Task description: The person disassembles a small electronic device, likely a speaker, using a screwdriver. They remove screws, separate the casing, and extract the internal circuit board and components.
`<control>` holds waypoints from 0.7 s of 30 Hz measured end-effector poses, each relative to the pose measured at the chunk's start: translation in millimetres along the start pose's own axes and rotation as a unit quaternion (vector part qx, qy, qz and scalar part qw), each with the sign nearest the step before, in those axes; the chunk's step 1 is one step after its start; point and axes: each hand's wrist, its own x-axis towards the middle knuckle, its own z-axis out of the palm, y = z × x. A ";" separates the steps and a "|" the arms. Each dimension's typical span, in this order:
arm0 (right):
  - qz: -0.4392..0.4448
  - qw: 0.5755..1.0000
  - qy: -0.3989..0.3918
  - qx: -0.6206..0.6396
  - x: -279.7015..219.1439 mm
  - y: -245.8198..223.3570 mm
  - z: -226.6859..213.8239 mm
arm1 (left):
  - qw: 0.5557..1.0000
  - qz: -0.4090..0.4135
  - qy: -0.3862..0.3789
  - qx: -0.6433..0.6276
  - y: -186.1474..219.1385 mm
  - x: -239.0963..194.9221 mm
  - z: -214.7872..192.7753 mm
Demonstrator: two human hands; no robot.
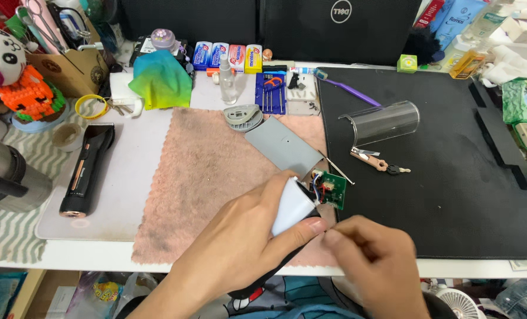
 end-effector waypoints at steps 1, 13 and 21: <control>0.000 1.000 0.001 0.001 -0.7 5.8 4.8 | 1.000 0.000 0.000 0.001 0.6 -0.1 -0.6; -0.273 0.937 0.130 -0.176 -4.4 6.1 9.9 | 0.999 -0.038 0.004 -0.031 -2.5 0.4 7.0; 0.222 0.879 -0.109 0.407 10.0 -0.5 1.5 | 0.999 -0.022 0.033 0.014 -1.8 -1.4 4.3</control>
